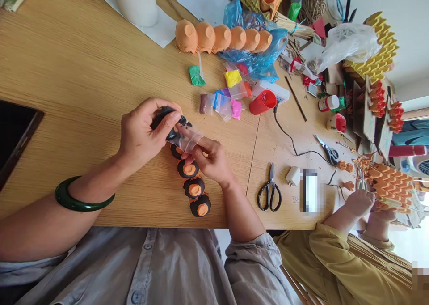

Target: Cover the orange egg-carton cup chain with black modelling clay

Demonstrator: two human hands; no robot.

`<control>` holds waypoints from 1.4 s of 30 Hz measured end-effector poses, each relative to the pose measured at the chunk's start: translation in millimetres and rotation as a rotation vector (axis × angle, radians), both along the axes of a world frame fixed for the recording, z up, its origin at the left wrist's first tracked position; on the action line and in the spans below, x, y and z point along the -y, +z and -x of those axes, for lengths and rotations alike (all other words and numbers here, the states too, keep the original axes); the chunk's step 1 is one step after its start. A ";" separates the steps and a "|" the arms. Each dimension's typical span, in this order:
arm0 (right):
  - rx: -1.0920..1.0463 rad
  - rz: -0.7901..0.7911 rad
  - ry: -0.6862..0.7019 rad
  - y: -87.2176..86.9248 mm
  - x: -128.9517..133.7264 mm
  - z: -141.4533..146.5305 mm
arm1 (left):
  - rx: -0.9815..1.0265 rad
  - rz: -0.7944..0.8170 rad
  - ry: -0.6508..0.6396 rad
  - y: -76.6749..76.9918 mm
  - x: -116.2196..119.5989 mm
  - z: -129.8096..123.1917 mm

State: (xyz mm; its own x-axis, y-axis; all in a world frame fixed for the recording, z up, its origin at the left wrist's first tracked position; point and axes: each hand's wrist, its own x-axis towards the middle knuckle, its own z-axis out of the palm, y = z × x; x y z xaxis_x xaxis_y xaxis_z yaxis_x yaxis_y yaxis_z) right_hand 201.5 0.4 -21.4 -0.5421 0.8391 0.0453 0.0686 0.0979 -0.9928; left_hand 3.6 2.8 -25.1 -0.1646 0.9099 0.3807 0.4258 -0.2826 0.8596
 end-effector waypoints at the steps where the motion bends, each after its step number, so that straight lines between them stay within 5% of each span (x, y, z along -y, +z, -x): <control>1: 0.003 0.005 0.011 1.3 0.1 0.1 | -0.004 0.005 0.000 0.9 0.6 -0.4; 11: 0.010 0.045 -0.172 0.8 5.4 11.4 | 0.141 0.078 -0.052 -4.7 -1.8 -1.2; 21: 0.041 -0.099 -0.239 -2.9 9.1 14.3 | 0.155 0.099 -0.052 -5.8 2.6 -5.9; 35: 0.121 -0.489 -0.321 -9.4 10.6 17.6 | 0.153 0.104 -0.002 -2.9 6.6 -8.5; 42: 0.326 -0.697 -0.413 -12.9 14.1 16.2 | 0.130 0.111 -0.026 -4.2 7.4 -6.6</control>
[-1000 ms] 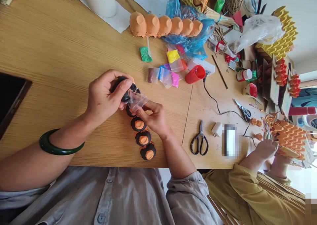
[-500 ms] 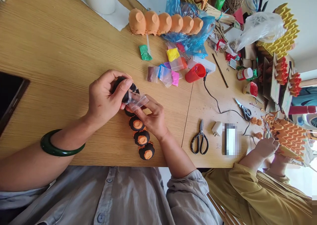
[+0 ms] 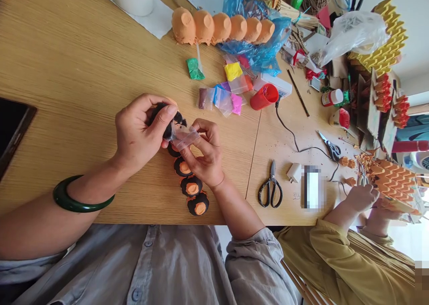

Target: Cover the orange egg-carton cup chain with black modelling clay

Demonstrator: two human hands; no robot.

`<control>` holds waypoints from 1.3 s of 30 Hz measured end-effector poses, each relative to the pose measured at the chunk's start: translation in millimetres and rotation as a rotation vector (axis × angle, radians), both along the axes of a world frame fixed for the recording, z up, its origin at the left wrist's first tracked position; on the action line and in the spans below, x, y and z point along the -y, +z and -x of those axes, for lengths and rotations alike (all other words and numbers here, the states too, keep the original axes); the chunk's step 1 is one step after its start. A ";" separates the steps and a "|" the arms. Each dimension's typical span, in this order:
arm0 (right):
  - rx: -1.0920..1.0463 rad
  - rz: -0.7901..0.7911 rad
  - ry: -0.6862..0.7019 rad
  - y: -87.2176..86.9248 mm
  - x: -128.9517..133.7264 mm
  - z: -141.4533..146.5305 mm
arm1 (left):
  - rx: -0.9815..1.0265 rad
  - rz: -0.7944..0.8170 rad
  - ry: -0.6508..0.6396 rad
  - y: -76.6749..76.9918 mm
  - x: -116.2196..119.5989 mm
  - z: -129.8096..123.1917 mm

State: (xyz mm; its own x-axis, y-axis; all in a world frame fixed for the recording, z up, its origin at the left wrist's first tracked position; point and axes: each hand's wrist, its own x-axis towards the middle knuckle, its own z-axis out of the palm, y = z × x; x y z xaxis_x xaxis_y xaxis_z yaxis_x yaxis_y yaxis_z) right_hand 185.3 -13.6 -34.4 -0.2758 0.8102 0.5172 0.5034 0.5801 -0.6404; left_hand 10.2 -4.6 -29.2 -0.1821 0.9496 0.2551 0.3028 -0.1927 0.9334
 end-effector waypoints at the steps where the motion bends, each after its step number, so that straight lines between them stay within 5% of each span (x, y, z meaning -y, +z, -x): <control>1: 0.015 -0.028 -0.008 -0.4 -0.6 -0.2 | -0.002 -0.004 0.000 -0.2 0.1 -0.1; 8: -0.088 -0.134 0.149 -0.3 -12.1 -1.9 | 0.043 0.003 0.071 5.6 0.7 -3.9; 17: -0.014 -0.225 0.124 3.0 -17.3 -3.9 | 0.110 0.012 0.086 6.4 -0.6 -4.1; 26: -0.141 -0.117 0.139 5.4 -17.9 -6.1 | 0.084 -0.065 0.121 1.6 -4.4 -2.2; 34: -0.276 0.196 0.108 3.1 -13.7 -7.5 | 0.132 -0.093 0.135 -2.0 -8.9 -0.4; 39: -0.564 0.341 0.103 3.8 -17.0 -4.0 | 0.227 -0.122 0.158 0.9 -12.5 1.6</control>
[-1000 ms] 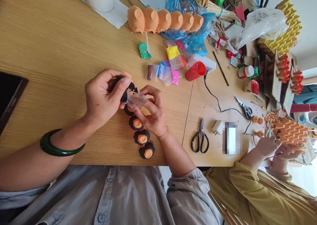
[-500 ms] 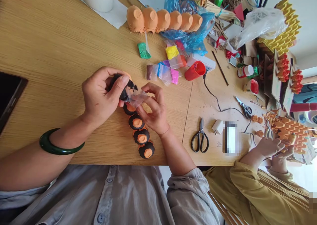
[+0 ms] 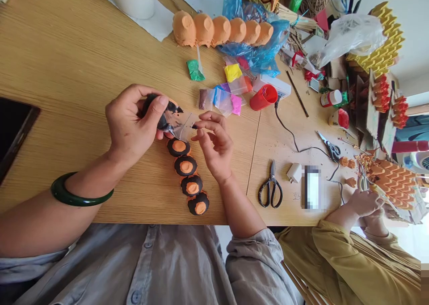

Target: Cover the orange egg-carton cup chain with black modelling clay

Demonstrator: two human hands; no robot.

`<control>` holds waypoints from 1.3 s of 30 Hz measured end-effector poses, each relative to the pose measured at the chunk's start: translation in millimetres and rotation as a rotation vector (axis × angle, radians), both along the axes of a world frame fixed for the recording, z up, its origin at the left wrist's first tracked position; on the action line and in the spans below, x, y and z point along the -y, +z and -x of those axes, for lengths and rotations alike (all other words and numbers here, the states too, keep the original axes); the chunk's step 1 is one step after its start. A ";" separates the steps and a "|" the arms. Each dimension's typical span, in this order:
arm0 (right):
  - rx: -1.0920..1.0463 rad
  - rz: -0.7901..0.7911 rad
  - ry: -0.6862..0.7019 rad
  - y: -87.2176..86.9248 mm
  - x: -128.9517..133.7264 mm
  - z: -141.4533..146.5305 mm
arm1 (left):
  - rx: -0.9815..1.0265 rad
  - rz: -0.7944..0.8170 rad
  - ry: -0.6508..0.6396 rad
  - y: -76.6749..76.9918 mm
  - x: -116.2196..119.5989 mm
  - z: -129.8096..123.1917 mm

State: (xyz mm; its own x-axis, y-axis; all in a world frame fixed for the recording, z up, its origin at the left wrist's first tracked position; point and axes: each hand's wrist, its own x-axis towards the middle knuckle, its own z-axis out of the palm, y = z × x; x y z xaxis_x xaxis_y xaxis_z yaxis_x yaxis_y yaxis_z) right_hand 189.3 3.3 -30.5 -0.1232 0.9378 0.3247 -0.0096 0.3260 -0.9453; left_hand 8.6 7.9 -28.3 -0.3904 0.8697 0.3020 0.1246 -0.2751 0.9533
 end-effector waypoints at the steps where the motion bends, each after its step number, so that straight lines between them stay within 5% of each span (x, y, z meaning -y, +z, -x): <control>1: -0.052 0.059 -0.006 0.9 -0.7 1.0 | 0.013 -0.001 0.002 0.3 -0.8 0.2; 12: -0.328 0.537 -0.043 4.6 -11.0 1.1 | 0.130 0.040 0.013 -12.5 -13.6 11.0; 17: -0.405 0.521 0.015 -1.8 -16.6 -2.5 | 0.110 -0.014 0.022 -27.3 -20.6 13.1; 39: -0.333 0.584 -0.015 -0.1 -23.5 -6.0 | 0.151 0.025 -0.048 -26.2 -20.0 11.5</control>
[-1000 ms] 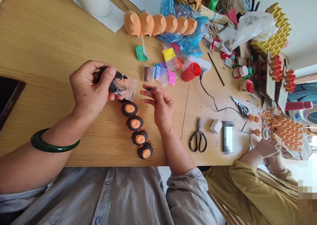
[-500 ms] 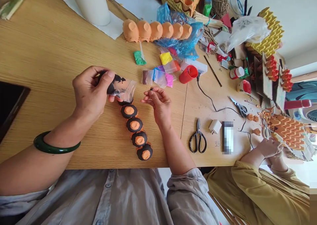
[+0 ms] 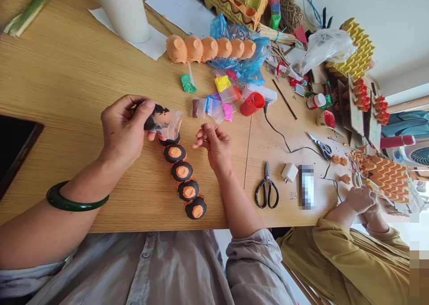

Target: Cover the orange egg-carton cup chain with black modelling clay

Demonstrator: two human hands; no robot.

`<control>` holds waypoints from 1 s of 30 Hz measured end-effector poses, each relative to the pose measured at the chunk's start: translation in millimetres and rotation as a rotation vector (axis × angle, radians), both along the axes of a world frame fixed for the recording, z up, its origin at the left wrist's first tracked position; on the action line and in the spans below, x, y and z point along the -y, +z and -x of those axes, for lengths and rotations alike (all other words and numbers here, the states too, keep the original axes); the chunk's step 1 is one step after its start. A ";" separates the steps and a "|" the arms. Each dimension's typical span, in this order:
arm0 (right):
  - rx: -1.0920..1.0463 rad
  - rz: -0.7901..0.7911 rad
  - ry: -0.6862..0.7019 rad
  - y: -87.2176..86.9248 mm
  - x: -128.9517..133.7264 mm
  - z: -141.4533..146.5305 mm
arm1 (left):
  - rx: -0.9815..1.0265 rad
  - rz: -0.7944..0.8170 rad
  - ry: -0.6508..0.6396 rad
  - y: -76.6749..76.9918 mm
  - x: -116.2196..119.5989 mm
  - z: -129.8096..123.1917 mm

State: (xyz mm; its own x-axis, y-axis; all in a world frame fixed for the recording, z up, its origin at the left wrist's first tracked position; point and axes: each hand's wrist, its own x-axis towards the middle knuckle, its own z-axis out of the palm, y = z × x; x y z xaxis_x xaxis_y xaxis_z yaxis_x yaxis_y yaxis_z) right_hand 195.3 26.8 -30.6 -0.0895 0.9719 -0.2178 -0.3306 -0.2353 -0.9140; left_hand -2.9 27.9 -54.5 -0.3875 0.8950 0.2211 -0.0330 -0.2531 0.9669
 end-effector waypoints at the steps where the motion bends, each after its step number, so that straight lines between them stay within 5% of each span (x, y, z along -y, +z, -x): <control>1: 0.010 0.005 0.000 0.9 0.2 0.1 | -0.005 -0.018 -0.004 -1.2 -0.5 -0.1; 20: 0.045 0.081 0.011 -0.9 0.2 -1.5 | 0.071 0.021 0.025 5.5 -0.9 -3.3; 30: 0.036 -0.022 0.053 7.6 0.5 -4.3 | -0.020 0.136 -0.055 18.2 10.8 -4.8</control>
